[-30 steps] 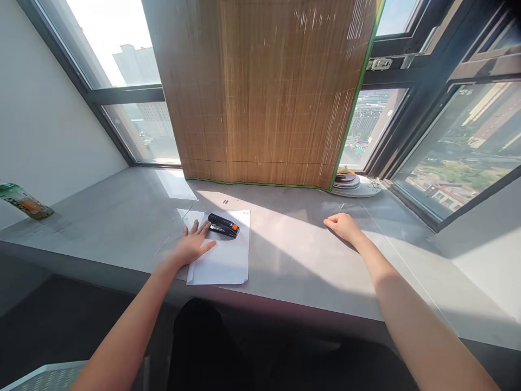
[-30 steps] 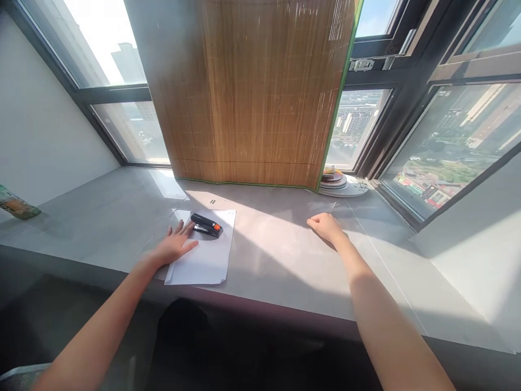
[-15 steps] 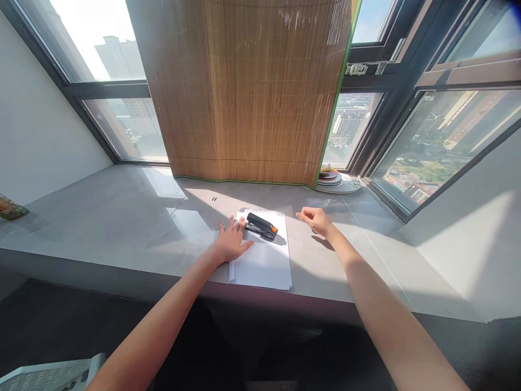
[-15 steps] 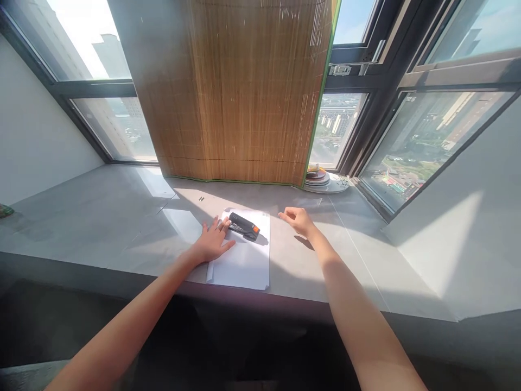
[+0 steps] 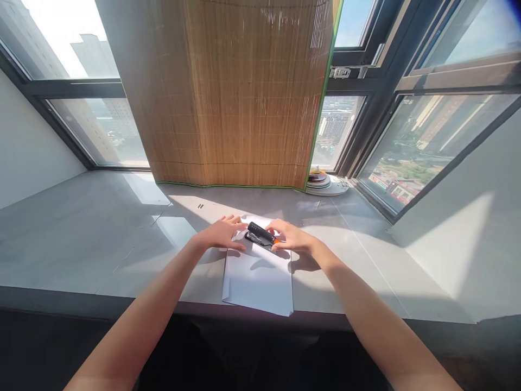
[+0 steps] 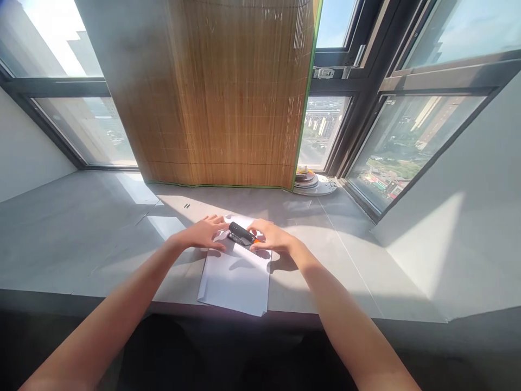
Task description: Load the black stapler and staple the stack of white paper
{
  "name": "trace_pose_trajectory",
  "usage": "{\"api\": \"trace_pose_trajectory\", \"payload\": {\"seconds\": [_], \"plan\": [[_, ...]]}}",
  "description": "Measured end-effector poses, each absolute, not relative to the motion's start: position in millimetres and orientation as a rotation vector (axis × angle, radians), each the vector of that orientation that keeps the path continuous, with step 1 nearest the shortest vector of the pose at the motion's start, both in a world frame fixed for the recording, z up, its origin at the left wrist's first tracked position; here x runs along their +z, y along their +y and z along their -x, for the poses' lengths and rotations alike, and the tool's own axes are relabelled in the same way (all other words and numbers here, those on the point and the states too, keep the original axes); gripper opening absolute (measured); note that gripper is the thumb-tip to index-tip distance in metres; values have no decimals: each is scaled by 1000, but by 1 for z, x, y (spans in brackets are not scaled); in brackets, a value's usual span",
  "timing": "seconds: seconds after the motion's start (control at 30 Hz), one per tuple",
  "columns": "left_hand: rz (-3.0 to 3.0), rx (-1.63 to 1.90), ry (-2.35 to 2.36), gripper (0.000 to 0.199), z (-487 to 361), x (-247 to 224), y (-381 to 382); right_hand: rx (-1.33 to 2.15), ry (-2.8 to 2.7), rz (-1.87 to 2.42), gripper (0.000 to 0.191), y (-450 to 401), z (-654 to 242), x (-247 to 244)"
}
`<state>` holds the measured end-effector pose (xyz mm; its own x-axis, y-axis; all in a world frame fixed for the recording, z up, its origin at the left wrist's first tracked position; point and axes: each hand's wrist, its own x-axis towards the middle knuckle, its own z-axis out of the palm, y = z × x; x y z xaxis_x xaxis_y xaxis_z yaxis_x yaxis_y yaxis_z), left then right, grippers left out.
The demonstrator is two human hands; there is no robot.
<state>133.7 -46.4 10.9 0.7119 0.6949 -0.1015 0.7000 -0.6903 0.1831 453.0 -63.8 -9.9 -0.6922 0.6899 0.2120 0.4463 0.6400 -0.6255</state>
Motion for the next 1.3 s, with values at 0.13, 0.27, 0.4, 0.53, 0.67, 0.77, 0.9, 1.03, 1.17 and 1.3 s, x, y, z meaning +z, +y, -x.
{"api": "trace_pose_trajectory", "payload": {"seconds": [0.13, 0.27, 0.4, 0.53, 0.67, 0.77, 0.9, 1.03, 1.17, 1.3], "plan": [[-2575, 31, 1132, 92, -130, 11, -15, 723, -2475, 1006, 24, -74, -446, -4], [-2537, 140, 1170, 97, -136, -4, -8, 613, -2388, 1106, 18, -70, -450, -10], [-2536, 158, 1200, 99, -138, -9, -6, 565, -2307, 1122, 24, -58, -459, -17], [-2540, 131, 1191, 99, -138, -6, -6, 636, -2292, 1097, 26, -52, -462, -22], [-2496, 146, 1208, 100, -137, -5, -8, 675, -2243, 1084, 37, -51, -463, -23], [-2464, 152, 1222, 102, -136, -6, -8, 743, -2200, 1111, 40, -50, -467, -22], [-2457, 173, 1199, 97, -135, -4, -10, 887, -2020, 1154, 40, -47, -472, -27], [-2470, 199, 1146, 86, -132, -2, -12, 840, -1980, 1146, 40, -45, -469, -34], [-2420, 223, 1115, 79, -129, 1, -13, 882, -1981, 1135, 37, -46, -465, -35], [-2398, 231, 1099, 79, -128, 0, -13, 920, -1902, 1175, 37, -45, -465, -36]]}}
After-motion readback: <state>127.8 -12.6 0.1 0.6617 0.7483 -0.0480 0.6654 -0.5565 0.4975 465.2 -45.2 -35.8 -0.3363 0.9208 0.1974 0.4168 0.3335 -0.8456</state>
